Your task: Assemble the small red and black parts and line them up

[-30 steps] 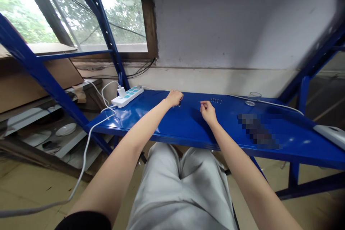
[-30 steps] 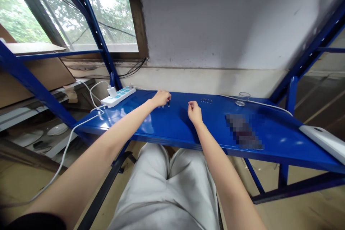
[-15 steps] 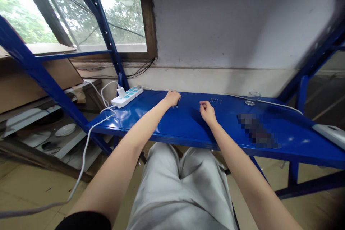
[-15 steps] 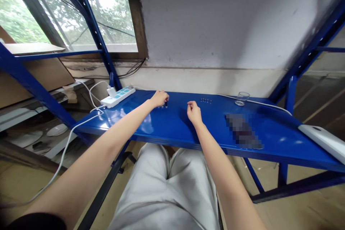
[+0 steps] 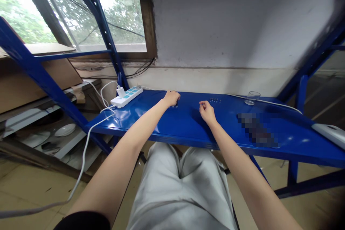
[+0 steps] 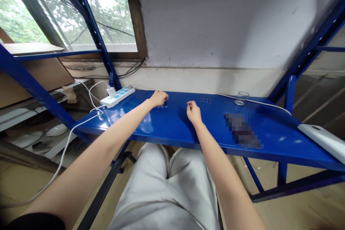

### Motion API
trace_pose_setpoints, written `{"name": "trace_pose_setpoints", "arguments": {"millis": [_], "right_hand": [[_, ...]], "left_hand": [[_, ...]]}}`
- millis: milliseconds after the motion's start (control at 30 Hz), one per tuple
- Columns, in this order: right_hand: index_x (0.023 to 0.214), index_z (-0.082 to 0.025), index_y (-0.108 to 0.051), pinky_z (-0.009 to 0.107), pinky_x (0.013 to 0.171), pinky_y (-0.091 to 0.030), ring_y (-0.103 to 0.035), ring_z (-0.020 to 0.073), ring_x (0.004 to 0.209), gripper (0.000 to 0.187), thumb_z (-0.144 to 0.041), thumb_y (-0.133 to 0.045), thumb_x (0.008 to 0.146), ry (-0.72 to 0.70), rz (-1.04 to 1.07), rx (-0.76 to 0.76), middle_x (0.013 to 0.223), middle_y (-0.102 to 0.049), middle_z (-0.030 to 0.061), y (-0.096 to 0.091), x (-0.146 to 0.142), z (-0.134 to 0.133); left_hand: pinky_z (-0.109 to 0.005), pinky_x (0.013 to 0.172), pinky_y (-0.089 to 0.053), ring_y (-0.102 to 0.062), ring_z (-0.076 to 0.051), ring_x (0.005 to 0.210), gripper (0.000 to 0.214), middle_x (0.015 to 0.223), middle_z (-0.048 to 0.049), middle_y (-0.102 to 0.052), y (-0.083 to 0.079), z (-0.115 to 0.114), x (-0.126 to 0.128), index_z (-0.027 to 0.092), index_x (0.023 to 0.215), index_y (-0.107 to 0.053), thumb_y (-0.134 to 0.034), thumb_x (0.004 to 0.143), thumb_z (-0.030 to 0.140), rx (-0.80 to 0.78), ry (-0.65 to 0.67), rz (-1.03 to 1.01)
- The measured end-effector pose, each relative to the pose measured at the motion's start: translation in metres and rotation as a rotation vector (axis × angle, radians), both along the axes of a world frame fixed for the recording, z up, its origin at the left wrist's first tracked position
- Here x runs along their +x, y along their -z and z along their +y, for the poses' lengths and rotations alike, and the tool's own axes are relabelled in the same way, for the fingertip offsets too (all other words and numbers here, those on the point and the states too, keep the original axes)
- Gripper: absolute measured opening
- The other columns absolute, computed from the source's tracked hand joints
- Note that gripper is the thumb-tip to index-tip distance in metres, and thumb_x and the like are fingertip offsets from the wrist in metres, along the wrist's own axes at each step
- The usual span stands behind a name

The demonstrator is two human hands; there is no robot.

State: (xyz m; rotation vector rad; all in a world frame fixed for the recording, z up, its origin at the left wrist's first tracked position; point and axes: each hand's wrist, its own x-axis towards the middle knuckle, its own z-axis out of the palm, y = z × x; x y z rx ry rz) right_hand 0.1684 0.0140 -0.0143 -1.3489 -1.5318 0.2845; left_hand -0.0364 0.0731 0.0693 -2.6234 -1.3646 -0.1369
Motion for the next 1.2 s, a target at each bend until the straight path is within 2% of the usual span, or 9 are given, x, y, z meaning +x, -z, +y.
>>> {"name": "trace_pose_setpoints", "arguments": {"millis": [300, 367, 433, 533, 633, 767, 867, 1000, 1200], "right_hand": [[0.09, -0.02, -0.052, 0.03, 0.06, -0.04, -0.052, 0.0175, 0.054, 0.02, -0.028, -0.038, 0.079, 0.0, -0.008, -0.009, 0.057, -0.056, 0.0016, -0.002, -0.001, -0.002], [0.091, -0.02, -0.053, 0.03, 0.061, -0.04, -0.052, 0.0173, 0.054, 0.021, -0.028, -0.038, 0.079, -0.001, -0.012, -0.007, 0.058, -0.057, 0.0018, -0.001, 0.0, -0.001], [0.091, -0.019, -0.053, 0.03, 0.062, -0.04, -0.052, 0.0171, 0.055, 0.021, -0.028, -0.038, 0.079, -0.002, -0.019, -0.002, 0.059, -0.057, 0.0019, 0.0, 0.001, 0.0], [0.092, -0.019, -0.053, 0.029, 0.06, -0.039, -0.052, 0.0171, 0.054, 0.022, -0.028, -0.038, 0.079, 0.011, -0.032, 0.005, 0.059, -0.056, 0.0019, 0.0, 0.001, 0.0], [0.093, -0.018, -0.053, 0.028, 0.057, -0.037, -0.05, 0.0169, 0.052, 0.022, -0.028, -0.038, 0.08, 0.035, -0.055, 0.01, 0.058, -0.056, 0.0019, -0.001, 0.0, -0.002], [0.09, -0.019, -0.055, 0.028, 0.057, -0.037, -0.052, 0.0169, 0.054, 0.022, -0.032, -0.039, 0.081, 0.03, -0.082, 0.021, 0.06, -0.058, 0.003, -0.002, 0.0, -0.003], [0.082, -0.02, -0.055, 0.028, 0.059, -0.038, -0.054, 0.0175, 0.057, 0.023, -0.037, -0.041, 0.081, 0.026, -0.106, 0.039, 0.061, -0.059, 0.0038, 0.0, 0.001, -0.003], [0.073, -0.021, -0.055, 0.028, 0.057, -0.037, -0.054, 0.0176, 0.057, 0.026, -0.042, -0.041, 0.081, 0.008, -0.134, 0.029, 0.06, -0.059, 0.004, 0.001, 0.001, -0.003], [0.071, -0.021, -0.054, 0.027, 0.054, -0.036, -0.052, 0.0167, 0.052, 0.027, -0.042, -0.04, 0.081, -0.015, -0.154, 0.016, 0.057, -0.057, 0.0032, 0.001, 0.001, -0.003]], "left_hand": [[-0.038, 0.088, -0.033, -0.052, -0.025, 0.104, 0.021, 0.103, -0.0111, -0.064, 0.002, -0.001, 0.0, 0.016, 0.093, -0.063, -0.055, 0.074, 0.01, -0.003, -0.015, -0.068], [-0.038, 0.088, -0.034, -0.052, -0.025, 0.105, 0.021, 0.106, -0.0112, -0.062, 0.0, -0.006, 0.0, 0.015, 0.096, -0.062, -0.054, 0.076, 0.013, 0.043, -0.016, -0.14], [-0.037, 0.088, -0.035, -0.052, -0.024, 0.105, 0.022, 0.108, -0.0107, -0.062, 0.001, -0.016, 0.001, 0.015, 0.1, -0.061, -0.051, 0.08, 0.018, 0.123, -0.017, -0.303], [-0.031, 0.086, -0.038, -0.056, -0.019, 0.097, 0.024, 0.102, -0.0088, -0.064, 0.015, -0.037, 0.005, 0.015, 0.102, -0.06, -0.043, 0.087, 0.024, 0.224, -0.055, -0.656], [-0.025, 0.081, -0.042, -0.059, -0.014, 0.085, 0.03, 0.095, -0.0077, -0.066, 0.042, -0.059, 0.007, 0.016, 0.096, -0.06, -0.035, 0.09, 0.031, 0.248, -0.111, -0.941], [-0.022, 0.066, -0.043, -0.06, -0.013, 0.067, 0.033, 0.069, -0.0035, -0.065, 0.071, -0.072, 0.005, 0.018, 0.08, -0.063, -0.037, 0.088, 0.037, 0.095, -0.245, -1.037], [-0.022, 0.061, -0.042, -0.059, -0.013, 0.06, 0.033, 0.061, -0.002, -0.063, 0.077, -0.069, 0.001, 0.018, 0.072, -0.061, -0.039, 0.086, 0.038, 0.067, -0.299, -1.078], [-0.021, 0.057, -0.042, -0.058, -0.011, 0.056, 0.033, 0.057, -0.0006, -0.062, 0.079, -0.064, -0.003, 0.018, 0.069, -0.059, -0.039, 0.085, 0.039, 0.037, -0.307, -1.139], [-0.02, 0.055, -0.042, -0.058, -0.011, 0.054, 0.033, 0.058, -0.0008, -0.062, 0.082, -0.061, -0.003, 0.018, 0.069, -0.059, -0.04, 0.085, 0.039, -0.01, -0.306, -1.154]]}}
